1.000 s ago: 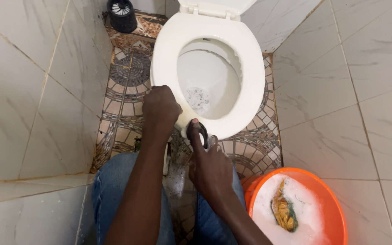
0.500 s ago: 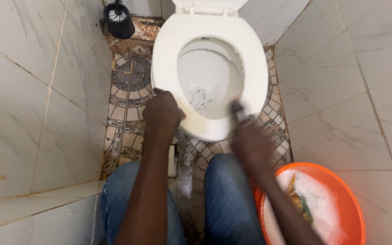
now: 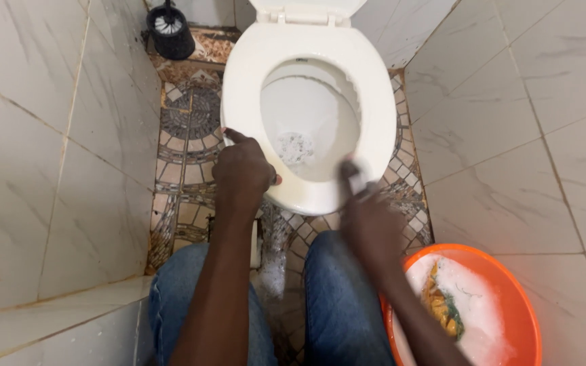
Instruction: The person cleans a toilet by scrubbing the bowl, rim, seat, and lid using a brush and a sponge with soapy water from a bucket.
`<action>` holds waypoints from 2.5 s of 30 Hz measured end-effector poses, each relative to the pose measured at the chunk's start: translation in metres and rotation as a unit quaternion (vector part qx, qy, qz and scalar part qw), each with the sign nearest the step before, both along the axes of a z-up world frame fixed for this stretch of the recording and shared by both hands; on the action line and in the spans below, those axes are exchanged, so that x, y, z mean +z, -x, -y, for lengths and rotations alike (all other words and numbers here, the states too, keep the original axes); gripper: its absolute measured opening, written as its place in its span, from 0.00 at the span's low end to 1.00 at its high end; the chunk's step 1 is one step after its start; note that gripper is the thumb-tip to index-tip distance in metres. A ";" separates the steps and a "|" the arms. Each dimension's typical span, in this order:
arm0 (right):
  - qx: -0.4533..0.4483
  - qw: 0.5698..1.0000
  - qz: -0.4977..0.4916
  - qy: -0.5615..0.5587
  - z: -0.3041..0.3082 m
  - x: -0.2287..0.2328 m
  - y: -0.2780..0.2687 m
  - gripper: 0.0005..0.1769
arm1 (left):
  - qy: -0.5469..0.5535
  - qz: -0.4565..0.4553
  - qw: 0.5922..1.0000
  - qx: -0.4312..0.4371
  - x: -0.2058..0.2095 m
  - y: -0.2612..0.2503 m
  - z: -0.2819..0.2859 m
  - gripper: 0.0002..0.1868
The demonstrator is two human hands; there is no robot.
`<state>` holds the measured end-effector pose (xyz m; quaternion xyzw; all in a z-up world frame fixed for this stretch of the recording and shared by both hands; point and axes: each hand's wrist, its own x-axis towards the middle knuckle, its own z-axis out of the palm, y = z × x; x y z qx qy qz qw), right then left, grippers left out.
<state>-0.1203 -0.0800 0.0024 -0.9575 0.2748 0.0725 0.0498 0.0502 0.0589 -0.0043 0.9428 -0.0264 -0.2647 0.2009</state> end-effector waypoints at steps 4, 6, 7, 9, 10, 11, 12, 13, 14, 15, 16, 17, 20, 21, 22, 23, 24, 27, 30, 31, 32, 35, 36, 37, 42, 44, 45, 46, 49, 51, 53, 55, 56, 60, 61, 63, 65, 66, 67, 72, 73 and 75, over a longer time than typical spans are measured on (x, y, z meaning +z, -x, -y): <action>0.117 0.985 0.028 -0.123 -0.042 -0.012 0.012 0.34 | 0.003 0.001 1.000 -0.007 -0.001 0.000 0.002 0.77; 0.114 0.992 0.048 -0.015 -0.012 -0.011 0.006 0.36 | 0.006 -0.006 1.000 0.001 -0.001 -0.002 0.003 0.77; 0.106 0.990 0.041 0.086 0.007 -0.007 0.002 0.39 | 0.003 0.004 1.000 0.000 -0.002 -0.001 0.003 0.76; 0.079 0.996 0.016 0.047 0.020 0.000 0.002 0.36 | -0.002 0.019 1.000 -0.001 -0.001 0.000 0.002 0.75; 0.054 0.998 -0.008 0.011 0.022 0.006 0.002 0.34 | -0.002 0.010 1.000 -0.006 0.001 0.001 0.002 0.74; 0.051 0.999 -0.006 0.012 0.010 0.004 0.007 0.34 | 0.001 -0.001 1.000 -0.013 0.002 0.003 0.005 0.73; 0.145 0.989 0.032 0.007 -0.013 0.000 0.016 0.41 | 0.002 0.000 1.000 -0.016 0.005 0.002 0.005 0.73; 0.235 0.970 0.069 0.003 -0.024 0.000 0.023 0.48 | 0.001 -0.002 1.000 -0.009 0.006 0.000 0.003 0.74; 0.229 0.971 0.068 0.004 -0.020 0.005 0.024 0.48 | 0.001 -0.005 1.000 -0.002 0.006 0.000 0.004 0.74; 0.118 0.987 0.028 -0.104 -0.011 0.010 0.018 0.40 | 0.000 -0.003 1.000 -0.003 0.006 0.000 0.005 0.74; 0.005 0.978 -0.013 -0.210 -0.004 0.013 0.009 0.32 | -0.003 -0.004 1.000 -0.002 0.005 0.000 0.006 0.73; 0.005 0.977 -0.014 -0.212 0.011 0.017 0.001 0.32 | -0.008 -0.009 1.000 -0.001 0.002 0.002 0.005 0.73; 0.004 0.999 -0.038 0.002 0.030 0.019 0.000 0.41 | 0.006 0.044 0.999 -0.017 -0.004 0.006 0.004 0.73; 0.080 0.996 -0.034 0.002 0.009 0.007 0.007 0.41 | 0.008 0.046 0.999 -0.014 -0.002 0.003 0.005 0.73; 0.156 0.987 -0.031 0.002 -0.007 0.000 0.011 0.41 | -0.002 0.036 0.999 -0.017 0.001 0.001 0.006 0.74; 0.155 0.987 -0.031 0.000 -0.017 -0.006 0.016 0.41 | -0.016 0.022 0.999 -0.023 0.002 0.002 0.006 0.74; 0.176 0.984 -0.021 -0.028 -0.026 -0.011 0.019 0.41 | -0.017 0.021 0.999 -0.024 0.002 0.005 0.006 0.74; 0.138 0.990 -0.016 -0.020 0.010 -0.006 0.004 0.38 | -0.019 0.008 1.000 0.000 0.002 0.004 0.007 0.73; 0.063 0.997 -0.031 0.013 0.047 0.003 -0.005 0.37 | -0.010 0.023 1.000 -0.019 -0.006 0.011 0.005 0.70; 0.050 0.998 -0.027 0.021 0.055 0.007 -0.007 0.38 | -0.005 0.033 0.999 -0.021 -0.006 0.010 0.006 0.69; 0.130 0.989 -0.021 0.071 0.043 0.000 -0.001 0.38 | -0.001 0.044 0.999 -0.023 -0.006 0.009 0.008 0.69; 0.247 0.969 -0.030 -0.005 -0.017 -0.024 0.021 0.42 | 0.008 0.056 0.998 -0.031 -0.011 0.007 0.006 0.71; 0.247 0.969 -0.032 -0.006 -0.011 -0.024 0.020 0.42 | 0.009 0.054 0.998 -0.031 -0.015 0.007 0.008 0.71; 0.246 0.969 -0.003 -0.016 0.002 -0.021 0.016 0.42 | 0.012 0.058 0.998 -0.027 -0.019 0.006 0.008 0.70; 0.152 0.985 -0.026 0.072 0.062 0.000 -0.007 0.39 | 0.028 0.140 0.986 -0.084 -0.037 0.014 0.005 0.62; 0.203 0.978 -0.015 0.052 0.047 -0.006 0.000 0.42 | 0.016 0.096 0.992 -0.075 -0.034 0.009 0.010 0.58; 0.259 0.966 0.012 0.021 0.026 -0.017 0.015 0.44 | 0.017 0.097 0.992 -0.075 -0.035 0.009 0.011 0.58; 0.259 0.966 0.012 0.022 0.021 -0.020 0.020 0.44 | 0.018 0.106 0.991 -0.075 -0.038 0.010 0.013 0.58; 0.205 0.979 0.003 -0.012 0.031 -0.027 0.013 0.33 | 0.003 0.130 0.988 -0.085 -0.050 0.004 0.015 0.57; 0.113 0.993 -0.007 0.046 0.083 -0.011 -0.006 0.29 | -0.009 0.136 0.986 -0.098 -0.063 0.007 0.015 0.55; 0.095 0.992 0.038 0.070 0.096 -0.008 -0.007 0.29 | 0.006 0.234 0.966 -0.110 -0.069 0.012 0.013 0.48; 0.177 0.972 0.147 0.036 0.081 -0.010 0.004 0.30 | -0.014 0.220 0.969 -0.114 -0.062 0.010 0.016 0.51; 0.199 0.977 0.075 0.013 0.061 -0.015 0.011 0.31 | -0.034 0.205 0.971 -0.118 -0.057 0.009 0.017 0.54; 0.237 0.970 0.004 -0.060 0.019 -0.015 0.024 0.33 | -0.041 0.148 0.981 -0.120 -0.042 0.008 0.014 0.61; 0.236 0.970 0.003 -0.062 0.031 -0.011 0.017 0.33 | -0.020 0.159 0.981 -0.113 -0.043 0.010 0.013 0.58; 0.066 0.997 0.007 -0.042 0.065 -0.001 -0.003 0.33 | -0.001 0.169 0.980 -0.106 -0.048 0.014 0.011 0.55; 0.097 0.991 0.081 0.035 0.055 -0.014 0.003 0.36 | 0.012 0.211 0.971 -0.112 -0.051 0.017 0.010 0.52; 0.127 0.973 0.155 0.113 0.048 -0.019 0.011 0.40 | 0.015 0.214 0.971 -0.109 -0.051 0.014 0.013 0.52; 0.169 0.966 0.177 0.083 0.026 -0.031 0.024 0.40 | -0.006 0.213 0.970 -0.115 -0.052 0.013 0.014 0.51; 0.230 0.960 0.160 -0.006 -0.014 -0.042 0.042 0.41 | -0.013 0.241 0.961 -0.134 -0.070 0.014 0.013 0.47; 0.154 0.979 0.133 -0.026 0.004 -0.032 0.039 0.41 | 0.001 0.273 0.952 -0.137 -0.074 0.013 0.009 0.40; 0.077 0.991 0.101 -0.046 0.014 -0.022 0.032 0.40 | 0.032 0.334 0.931 -0.144 -0.083 0.016 0.001 0.25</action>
